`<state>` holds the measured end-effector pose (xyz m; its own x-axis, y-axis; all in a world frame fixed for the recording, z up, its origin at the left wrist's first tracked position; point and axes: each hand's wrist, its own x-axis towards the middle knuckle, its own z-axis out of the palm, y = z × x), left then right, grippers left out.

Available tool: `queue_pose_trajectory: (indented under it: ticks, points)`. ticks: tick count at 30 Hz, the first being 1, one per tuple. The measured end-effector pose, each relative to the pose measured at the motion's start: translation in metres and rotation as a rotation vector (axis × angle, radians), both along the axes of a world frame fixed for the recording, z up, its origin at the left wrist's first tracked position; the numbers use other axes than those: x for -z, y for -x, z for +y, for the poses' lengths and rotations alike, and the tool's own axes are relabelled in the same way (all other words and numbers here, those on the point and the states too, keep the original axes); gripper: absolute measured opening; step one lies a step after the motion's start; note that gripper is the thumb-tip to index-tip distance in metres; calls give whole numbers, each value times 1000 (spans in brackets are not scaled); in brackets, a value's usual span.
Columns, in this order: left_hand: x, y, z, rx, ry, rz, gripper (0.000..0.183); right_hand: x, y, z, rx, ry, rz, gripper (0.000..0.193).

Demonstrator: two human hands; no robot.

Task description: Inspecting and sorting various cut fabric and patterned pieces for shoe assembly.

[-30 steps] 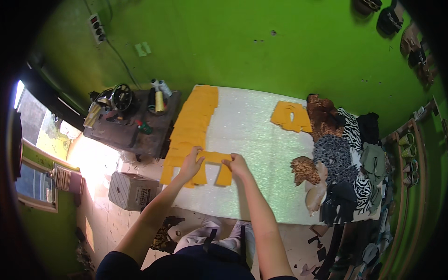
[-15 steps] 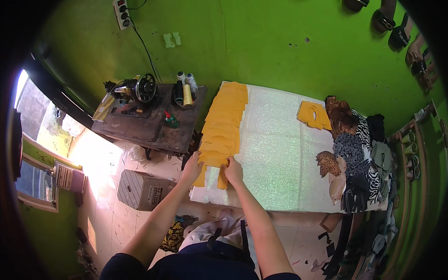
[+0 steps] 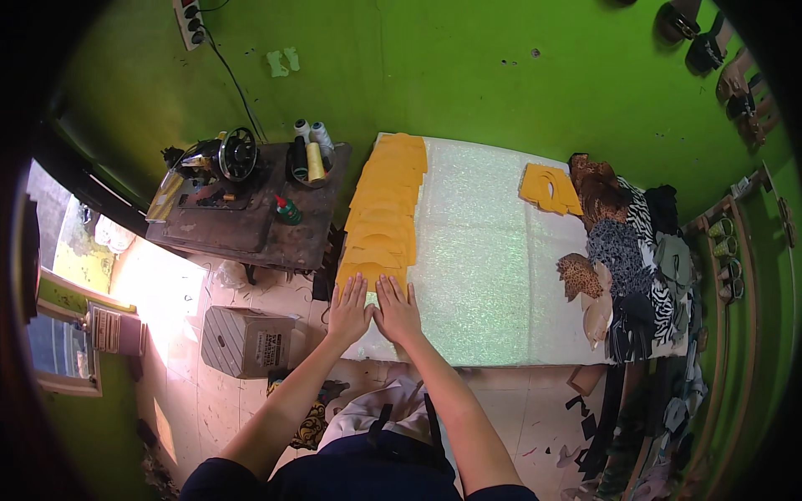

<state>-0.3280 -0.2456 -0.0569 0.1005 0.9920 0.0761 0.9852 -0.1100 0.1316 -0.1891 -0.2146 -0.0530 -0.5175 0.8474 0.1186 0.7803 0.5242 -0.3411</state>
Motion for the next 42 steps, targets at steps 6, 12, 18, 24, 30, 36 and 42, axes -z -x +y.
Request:
queue_pose_trajectory:
  ticks: [6, 12, 18, 24, 30, 36, 42]
  points:
    - [-17, -44, 14, 37, -46, 29, 56, 0, -35, 12, -136, -21, 23, 54]
    - [-37, -140, 34, 272, -196, -111, 45, -20, -136, 12, -36, -45, 126, 44]
    - [-43, -257, 36, 399, -73, -228, 23, -31, -253, -1, 60, -67, 111, 21]
    - [-45, -345, 52, 401, 30, -195, 16, -36, -347, 11, 50, -82, 21, 18]
    - [-46, -373, 101, 336, -27, -217, 14, -47, -391, 72, 48, -155, 50, 15]
    - [-55, -352, 193, 184, -41, -138, 18, -52, -403, 165, 175, -204, 114, 15]
    - [-57, -337, 288, -59, 49, -311, 29, -42, -403, 253, 514, -260, 181, 25]
